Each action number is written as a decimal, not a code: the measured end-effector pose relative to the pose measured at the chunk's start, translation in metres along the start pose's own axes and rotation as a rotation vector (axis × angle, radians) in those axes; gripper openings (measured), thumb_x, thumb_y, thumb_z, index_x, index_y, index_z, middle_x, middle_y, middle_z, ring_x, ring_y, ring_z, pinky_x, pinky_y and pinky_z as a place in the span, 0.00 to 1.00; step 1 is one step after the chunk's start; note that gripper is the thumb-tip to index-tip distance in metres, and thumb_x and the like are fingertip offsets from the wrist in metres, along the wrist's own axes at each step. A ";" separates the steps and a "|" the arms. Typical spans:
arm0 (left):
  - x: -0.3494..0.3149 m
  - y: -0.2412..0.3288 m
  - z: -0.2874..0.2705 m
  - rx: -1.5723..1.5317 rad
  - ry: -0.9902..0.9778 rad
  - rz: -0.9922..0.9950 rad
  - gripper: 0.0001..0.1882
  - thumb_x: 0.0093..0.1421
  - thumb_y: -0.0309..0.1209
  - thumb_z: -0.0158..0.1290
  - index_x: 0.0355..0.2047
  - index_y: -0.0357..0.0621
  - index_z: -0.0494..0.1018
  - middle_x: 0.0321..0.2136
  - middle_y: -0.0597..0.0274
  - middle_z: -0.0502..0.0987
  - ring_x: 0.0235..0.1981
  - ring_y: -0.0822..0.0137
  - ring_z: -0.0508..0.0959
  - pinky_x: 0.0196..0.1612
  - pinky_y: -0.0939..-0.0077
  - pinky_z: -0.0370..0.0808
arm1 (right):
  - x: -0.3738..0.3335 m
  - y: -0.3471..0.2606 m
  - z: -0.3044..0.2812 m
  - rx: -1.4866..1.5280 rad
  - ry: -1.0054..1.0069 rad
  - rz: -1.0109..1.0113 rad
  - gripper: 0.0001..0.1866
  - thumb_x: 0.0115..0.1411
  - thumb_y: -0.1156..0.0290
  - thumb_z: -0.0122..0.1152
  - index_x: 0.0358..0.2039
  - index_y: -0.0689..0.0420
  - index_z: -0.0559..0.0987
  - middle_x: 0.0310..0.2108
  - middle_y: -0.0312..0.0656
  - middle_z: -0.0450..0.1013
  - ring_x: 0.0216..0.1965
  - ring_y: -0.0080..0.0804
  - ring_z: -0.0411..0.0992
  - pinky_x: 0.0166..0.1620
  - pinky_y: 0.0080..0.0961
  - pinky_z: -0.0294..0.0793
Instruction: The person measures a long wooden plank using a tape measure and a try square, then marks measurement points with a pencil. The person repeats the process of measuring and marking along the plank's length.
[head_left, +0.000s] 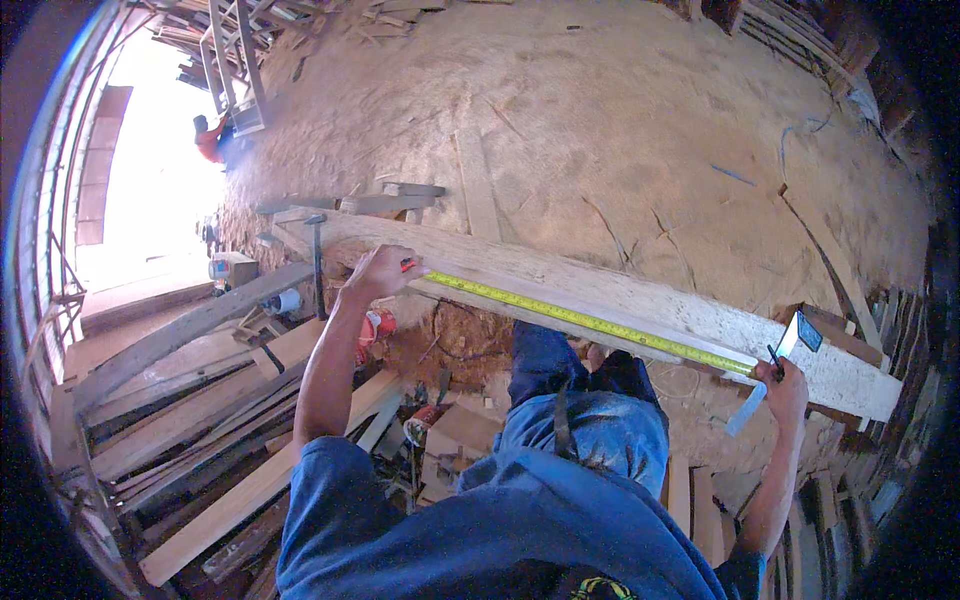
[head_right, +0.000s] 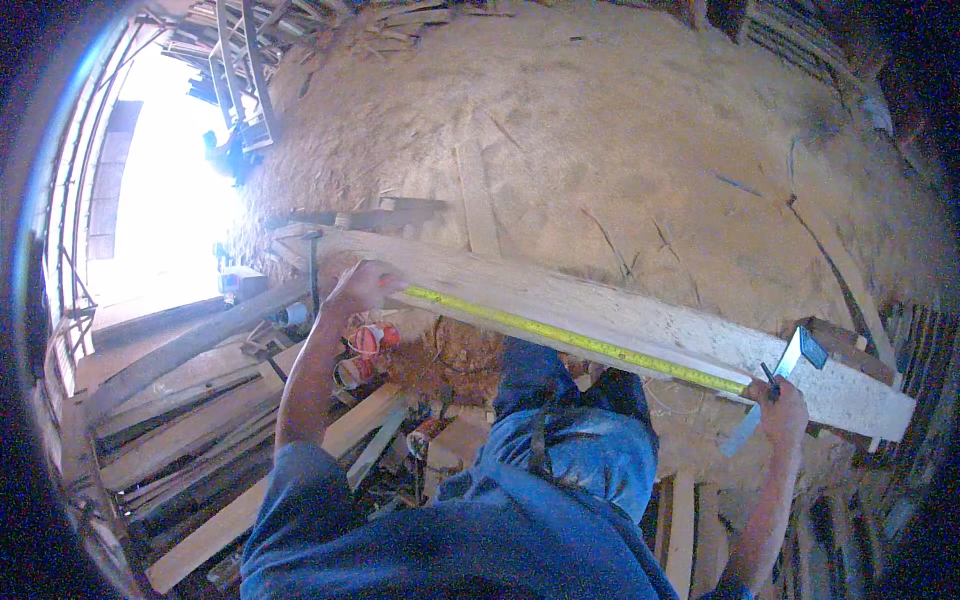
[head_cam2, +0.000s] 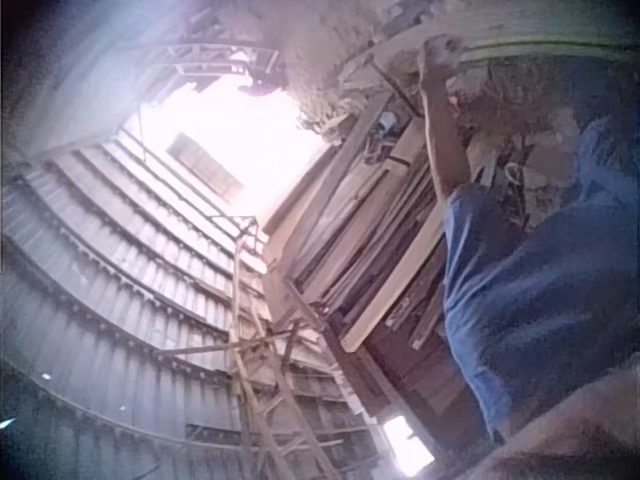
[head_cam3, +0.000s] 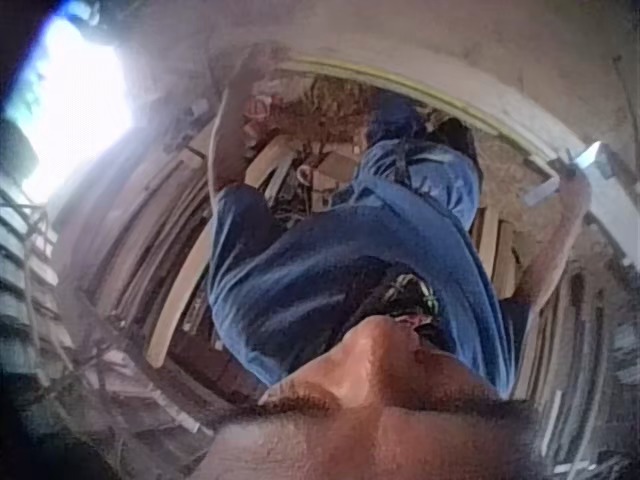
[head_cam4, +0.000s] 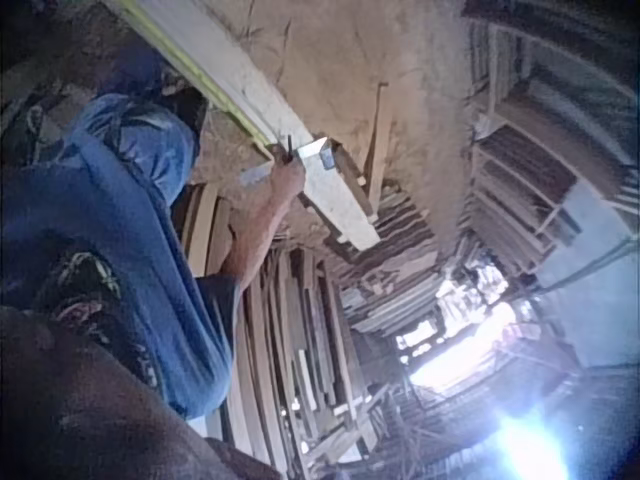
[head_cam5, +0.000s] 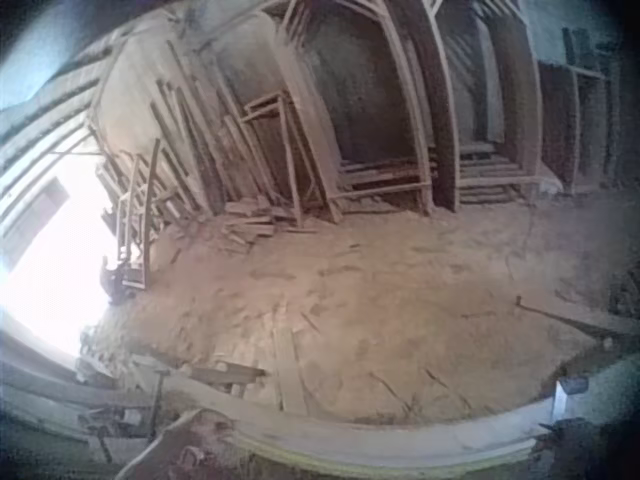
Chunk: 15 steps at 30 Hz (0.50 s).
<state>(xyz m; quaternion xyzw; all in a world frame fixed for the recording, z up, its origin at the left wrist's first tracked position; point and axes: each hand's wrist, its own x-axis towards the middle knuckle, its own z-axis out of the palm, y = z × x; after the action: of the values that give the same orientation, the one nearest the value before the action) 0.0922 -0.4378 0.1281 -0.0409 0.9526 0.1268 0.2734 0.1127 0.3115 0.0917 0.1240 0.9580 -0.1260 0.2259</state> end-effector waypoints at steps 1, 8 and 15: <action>0.001 -0.001 -0.001 -0.009 -0.011 -0.011 0.23 0.61 0.56 0.58 0.38 0.49 0.82 0.33 0.50 0.82 0.37 0.47 0.82 0.43 0.55 0.77 | -0.003 -0.007 -0.007 0.017 -0.014 -0.008 0.24 0.57 0.56 0.73 0.43 0.64 0.82 0.33 0.49 0.80 0.38 0.47 0.80 0.42 0.42 0.76; 0.008 -0.007 0.001 0.045 -0.059 0.004 0.21 0.62 0.53 0.57 0.42 0.52 0.83 0.38 0.52 0.84 0.41 0.48 0.83 0.47 0.54 0.78 | 0.001 0.009 0.004 0.008 0.050 -0.069 0.21 0.58 0.57 0.72 0.38 0.65 0.81 0.29 0.48 0.78 0.33 0.46 0.78 0.40 0.42 0.75; 0.015 0.004 -0.007 -0.016 -0.154 -0.031 0.17 0.61 0.46 0.56 0.42 0.51 0.83 0.38 0.51 0.84 0.42 0.47 0.83 0.49 0.51 0.78 | 0.014 0.053 0.022 -0.007 0.102 -0.133 0.19 0.60 0.59 0.70 0.31 0.64 0.77 0.23 0.46 0.74 0.26 0.41 0.72 0.34 0.39 0.70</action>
<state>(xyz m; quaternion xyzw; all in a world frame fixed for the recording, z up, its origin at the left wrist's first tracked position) 0.0755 -0.4363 0.1269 -0.0479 0.9270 0.1330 0.3474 0.1250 0.3567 0.0565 0.0657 0.9748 -0.1308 0.1683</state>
